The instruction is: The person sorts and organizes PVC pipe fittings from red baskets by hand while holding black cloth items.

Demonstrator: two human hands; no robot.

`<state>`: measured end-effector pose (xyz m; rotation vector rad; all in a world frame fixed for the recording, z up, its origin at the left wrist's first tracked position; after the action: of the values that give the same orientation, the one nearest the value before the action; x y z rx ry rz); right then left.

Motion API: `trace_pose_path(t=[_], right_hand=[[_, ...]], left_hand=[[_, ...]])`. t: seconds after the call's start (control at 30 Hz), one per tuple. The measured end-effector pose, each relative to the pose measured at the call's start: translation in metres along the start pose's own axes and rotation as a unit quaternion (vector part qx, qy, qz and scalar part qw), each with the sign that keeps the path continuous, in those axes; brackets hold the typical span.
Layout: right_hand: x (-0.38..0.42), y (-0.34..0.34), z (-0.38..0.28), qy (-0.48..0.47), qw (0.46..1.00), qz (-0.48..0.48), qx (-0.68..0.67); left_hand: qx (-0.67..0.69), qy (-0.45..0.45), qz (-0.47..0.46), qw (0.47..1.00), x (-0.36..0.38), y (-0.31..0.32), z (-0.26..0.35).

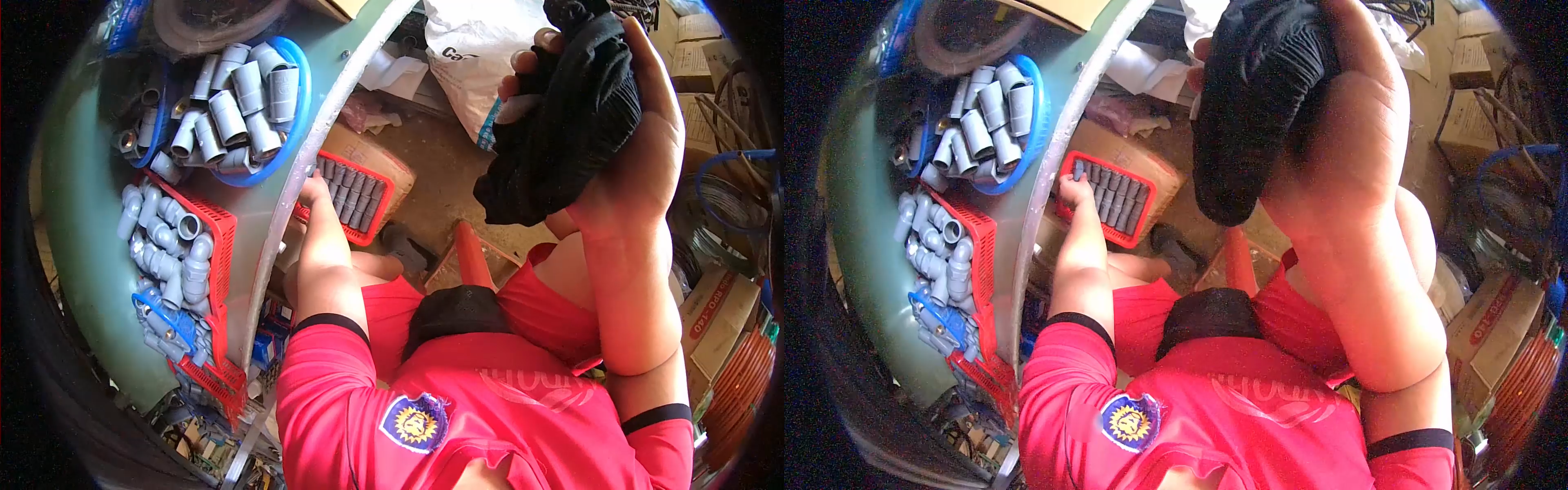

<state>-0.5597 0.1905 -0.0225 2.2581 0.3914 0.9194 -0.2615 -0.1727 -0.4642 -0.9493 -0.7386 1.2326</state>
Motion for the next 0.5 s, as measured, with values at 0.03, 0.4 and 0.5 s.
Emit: trace_pose_path(t=[0.03,0.4,0.5], right_hand=[[0.003,0.003,-0.002,0.005,0.999,0.036,0.009],[-0.016,0.018,0.024,-0.030,0.997,-0.061,-0.027],[-0.014,0.043,0.046,0.008,0.991,-0.106,-0.079]], left_hand=[[0.014,0.041,0.036,0.998,0.002,-0.001,0.001],[0.108,-0.041,-0.091,0.989,0.003,-0.042,0.003],[0.238,-0.075,-0.188,0.950,-0.016,-0.014,-0.041]])
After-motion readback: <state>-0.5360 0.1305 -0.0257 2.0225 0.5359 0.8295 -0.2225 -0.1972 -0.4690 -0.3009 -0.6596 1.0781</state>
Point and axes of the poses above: each hand's wrist, its own x-axis away from the middle knuckle, its own y-axis out of the palm, z = x × y, the point moved 6 cm from there along -x, towards the middle knuckle, and after that the axes turned 11 degrees about x, right-handed, at the moved point
